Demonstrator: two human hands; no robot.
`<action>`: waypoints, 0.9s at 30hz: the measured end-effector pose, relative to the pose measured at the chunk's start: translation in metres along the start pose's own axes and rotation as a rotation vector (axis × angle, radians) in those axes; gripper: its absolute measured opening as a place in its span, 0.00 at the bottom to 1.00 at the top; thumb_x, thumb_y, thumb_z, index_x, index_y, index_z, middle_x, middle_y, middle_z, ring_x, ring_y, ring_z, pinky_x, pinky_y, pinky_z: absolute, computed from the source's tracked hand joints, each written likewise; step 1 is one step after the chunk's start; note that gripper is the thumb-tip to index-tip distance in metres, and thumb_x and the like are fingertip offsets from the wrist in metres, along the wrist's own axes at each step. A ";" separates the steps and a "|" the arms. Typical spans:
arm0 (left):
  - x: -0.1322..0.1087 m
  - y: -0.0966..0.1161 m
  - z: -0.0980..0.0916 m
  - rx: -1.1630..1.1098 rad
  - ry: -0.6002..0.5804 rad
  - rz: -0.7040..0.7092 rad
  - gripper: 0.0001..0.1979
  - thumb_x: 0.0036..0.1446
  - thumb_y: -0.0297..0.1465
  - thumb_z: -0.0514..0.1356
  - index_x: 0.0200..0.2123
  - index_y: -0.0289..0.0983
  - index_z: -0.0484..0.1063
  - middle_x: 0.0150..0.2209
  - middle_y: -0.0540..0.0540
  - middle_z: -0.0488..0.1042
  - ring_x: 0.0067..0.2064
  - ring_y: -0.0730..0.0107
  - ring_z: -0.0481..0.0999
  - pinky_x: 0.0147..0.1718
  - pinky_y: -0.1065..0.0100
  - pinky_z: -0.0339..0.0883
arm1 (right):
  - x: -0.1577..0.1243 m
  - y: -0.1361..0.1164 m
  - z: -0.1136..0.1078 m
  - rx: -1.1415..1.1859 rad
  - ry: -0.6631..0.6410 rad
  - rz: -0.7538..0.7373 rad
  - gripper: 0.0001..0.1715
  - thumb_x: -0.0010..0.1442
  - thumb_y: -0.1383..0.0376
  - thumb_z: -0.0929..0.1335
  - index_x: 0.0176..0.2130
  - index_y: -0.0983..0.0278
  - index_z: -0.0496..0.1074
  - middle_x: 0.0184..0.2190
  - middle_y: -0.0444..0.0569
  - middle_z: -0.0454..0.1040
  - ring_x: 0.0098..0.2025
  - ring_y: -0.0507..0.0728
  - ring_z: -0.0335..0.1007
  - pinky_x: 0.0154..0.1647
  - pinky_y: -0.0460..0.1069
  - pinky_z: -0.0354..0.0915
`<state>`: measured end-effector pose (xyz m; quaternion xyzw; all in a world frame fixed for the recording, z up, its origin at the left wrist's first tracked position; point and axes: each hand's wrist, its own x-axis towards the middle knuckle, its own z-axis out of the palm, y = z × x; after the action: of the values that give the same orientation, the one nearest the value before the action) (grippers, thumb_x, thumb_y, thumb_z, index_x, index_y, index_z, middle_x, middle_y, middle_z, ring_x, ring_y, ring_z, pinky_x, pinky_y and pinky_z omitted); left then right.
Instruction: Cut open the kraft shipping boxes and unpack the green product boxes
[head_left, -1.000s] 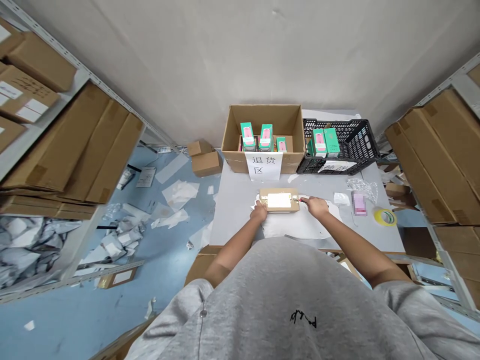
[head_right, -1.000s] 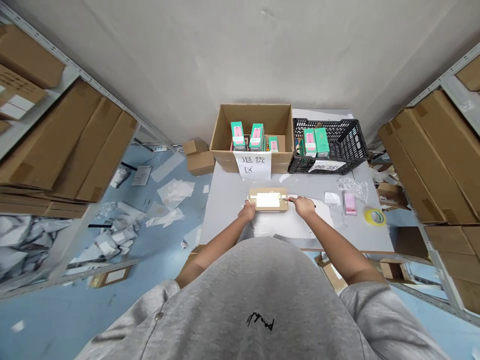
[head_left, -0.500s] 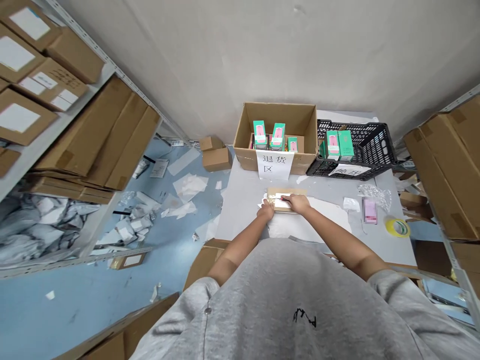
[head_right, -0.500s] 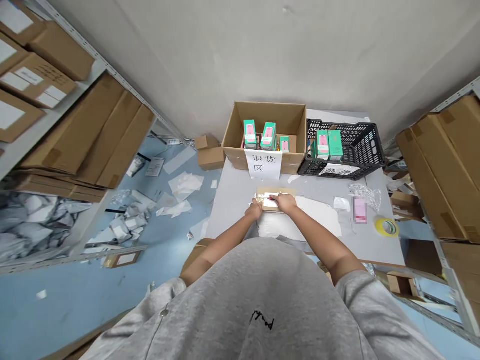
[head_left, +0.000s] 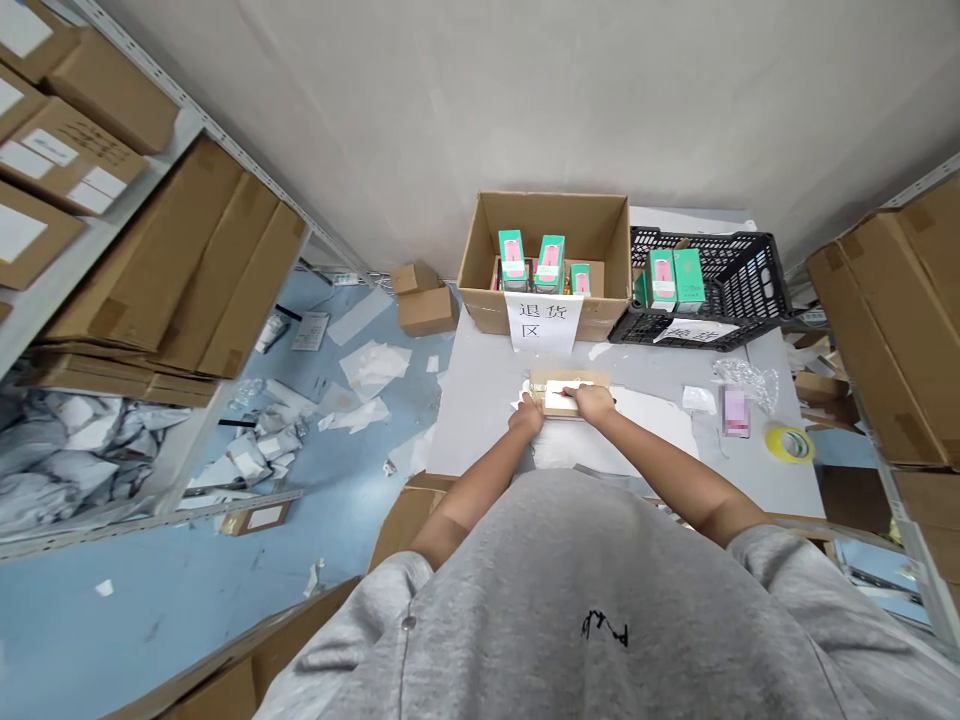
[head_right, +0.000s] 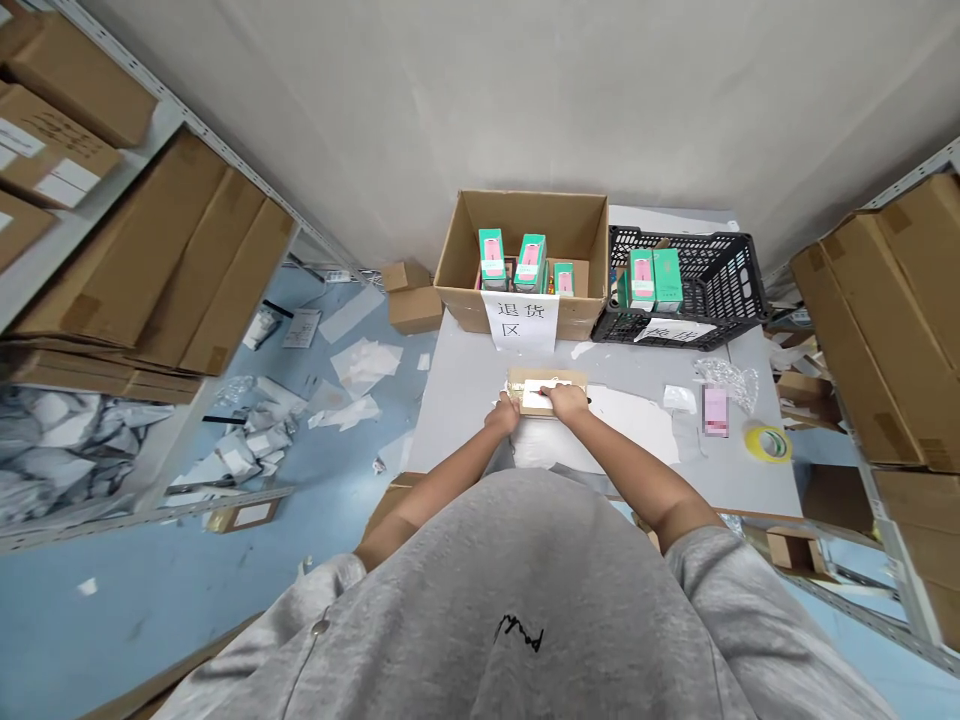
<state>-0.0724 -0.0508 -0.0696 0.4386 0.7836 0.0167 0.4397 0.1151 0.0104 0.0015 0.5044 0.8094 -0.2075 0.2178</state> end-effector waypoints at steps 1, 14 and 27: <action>-0.001 0.000 -0.001 0.008 -0.006 -0.001 0.27 0.79 0.48 0.43 0.71 0.42 0.57 0.68 0.29 0.73 0.66 0.43 0.78 0.63 0.46 0.68 | -0.001 0.001 -0.001 0.010 -0.003 0.006 0.34 0.75 0.69 0.65 0.73 0.48 0.72 0.59 0.57 0.81 0.58 0.65 0.80 0.56 0.53 0.67; -0.006 0.002 -0.005 0.095 -0.012 0.008 0.27 0.79 0.48 0.39 0.71 0.42 0.57 0.68 0.29 0.74 0.66 0.43 0.78 0.63 0.46 0.67 | -0.058 0.087 0.003 -0.025 -0.002 0.243 0.34 0.74 0.71 0.63 0.72 0.50 0.74 0.58 0.59 0.82 0.57 0.64 0.81 0.53 0.53 0.68; 0.005 -0.004 0.001 -0.191 0.156 0.053 0.20 0.75 0.42 0.53 0.65 0.44 0.68 0.66 0.36 0.78 0.68 0.50 0.77 0.63 0.53 0.70 | -0.019 0.107 0.052 0.953 0.367 0.578 0.17 0.77 0.54 0.64 0.54 0.62 0.74 0.32 0.47 0.79 0.26 0.54 0.75 0.32 0.47 0.75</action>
<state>-0.0754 -0.0503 -0.0756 0.4125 0.7984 0.1373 0.4165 0.2270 0.0107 -0.0431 0.7745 0.4810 -0.3899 -0.1291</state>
